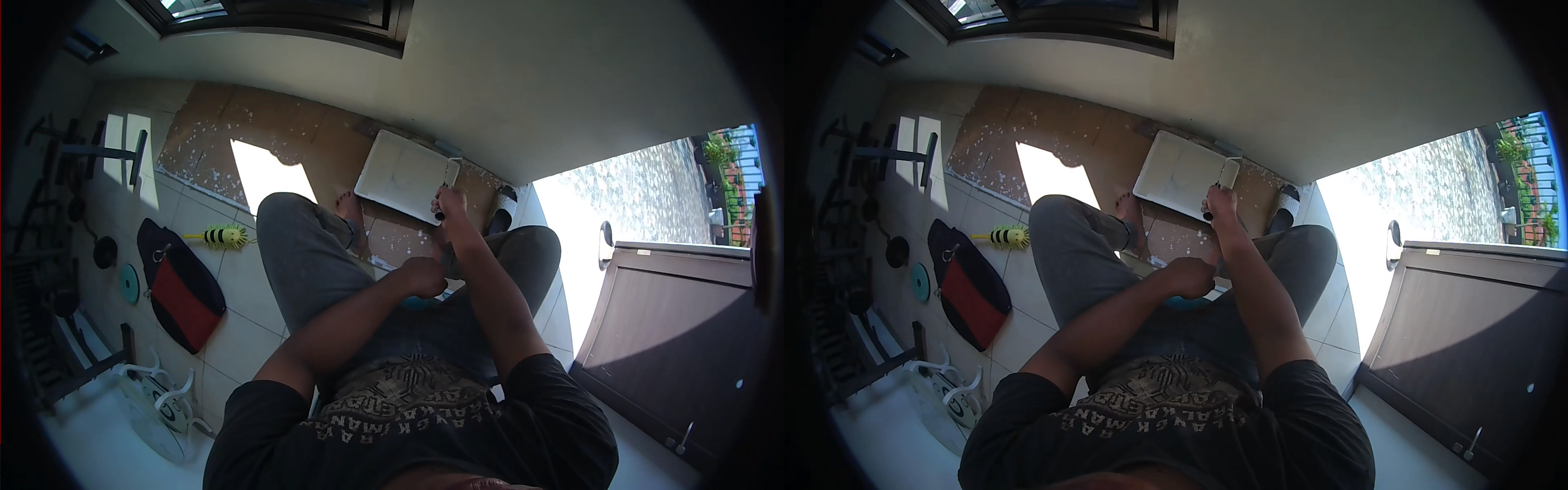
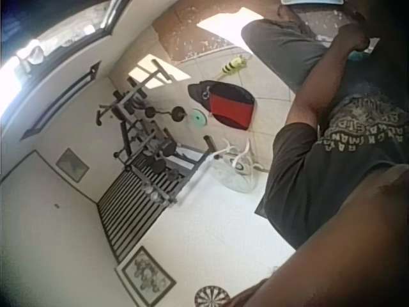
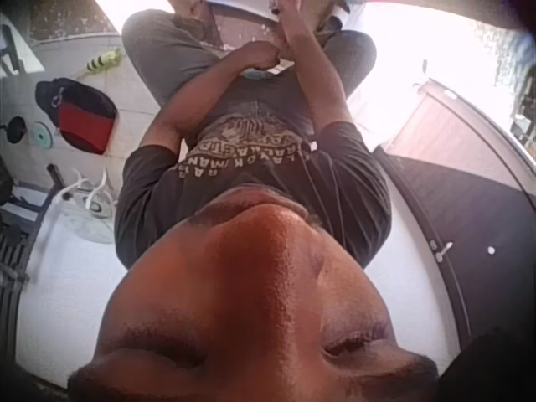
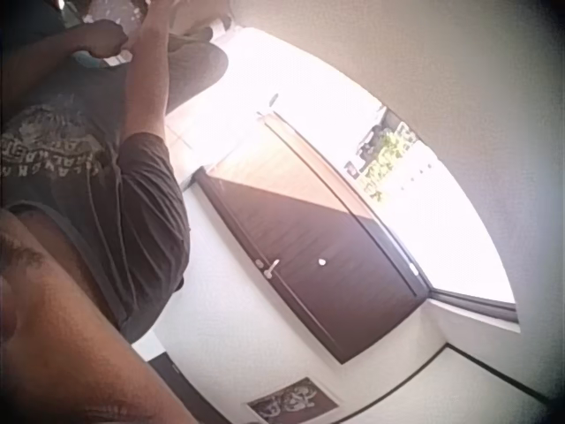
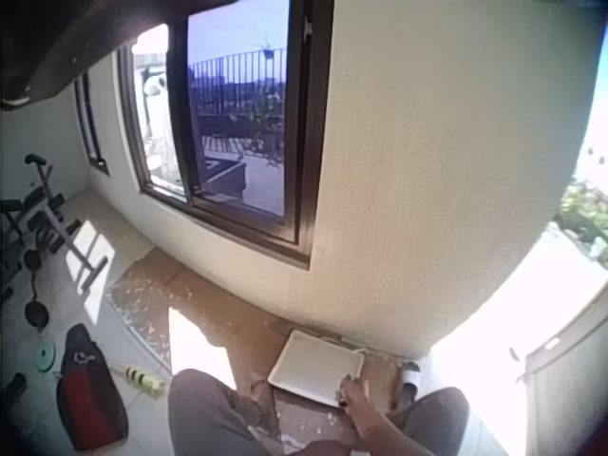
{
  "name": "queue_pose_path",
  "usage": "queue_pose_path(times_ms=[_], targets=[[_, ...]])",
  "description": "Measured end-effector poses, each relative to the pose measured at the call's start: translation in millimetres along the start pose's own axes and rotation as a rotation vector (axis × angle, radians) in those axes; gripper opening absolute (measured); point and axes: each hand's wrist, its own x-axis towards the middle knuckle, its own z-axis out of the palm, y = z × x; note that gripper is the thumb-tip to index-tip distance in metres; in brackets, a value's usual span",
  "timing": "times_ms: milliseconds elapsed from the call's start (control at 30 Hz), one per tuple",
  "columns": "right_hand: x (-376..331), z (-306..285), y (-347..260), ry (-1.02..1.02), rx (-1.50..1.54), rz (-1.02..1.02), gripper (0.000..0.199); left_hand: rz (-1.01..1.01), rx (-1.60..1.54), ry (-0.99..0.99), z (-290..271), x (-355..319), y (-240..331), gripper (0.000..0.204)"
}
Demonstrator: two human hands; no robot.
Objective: The recorder uses a paint roller to apply white paint to a section of an indoor wall.
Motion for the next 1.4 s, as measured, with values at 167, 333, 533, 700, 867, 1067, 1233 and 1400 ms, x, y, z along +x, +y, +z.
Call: queue_pose_path(times_ms=[167,333,533,700,867,1067,1233,1400], targets=[[-19.6,-15.7,-9.9,-0.057,0.057,0.046,0.007,-0.009,0.005,-0.01,-2.2,0.0,-0.9,0.039],[-114.2,-48.2,-36.3,-0.135,0.163,-0.041,0.005,-0.026,0.007,-0.003,4.0,-0.9,-2.3,0.039],[-238.1,-104.7,-64.7,-0.104,0.01,-0.198,0.007,-0.008,0.063,-0.02,1.3,1.1,5.3,0.038],[-250.0,-115.1,-74.6,-0.086,0.005,-0.226,0.01,0.039,0.041,0.026,9.9,2.0,5.2,0.039],[-216.5,-113.0,-74.0,-0.094,0.124,-0.171,0.013,0.008,0.079,-0.023,9.4,3.8,2.6,0.039],[-139.2,-97.1,-54.2,-0.048,0.069,-0.157,0.012,-0.028,0.02,0.001,1.0,-4.6,2.4,0.037],[-69.4,-74.1,-33.9,-0.025,-0.004,-0.048,0.009,-0.028,-0.018,-0.01,1.0,-2.4,-1.8,0.04],[-19.8,-50.6,-21.9,-0.042,-0.058,-0.002,0.013,0.003,-0.014,0.005,-1.0,-1.1,-0.4,0.04]])
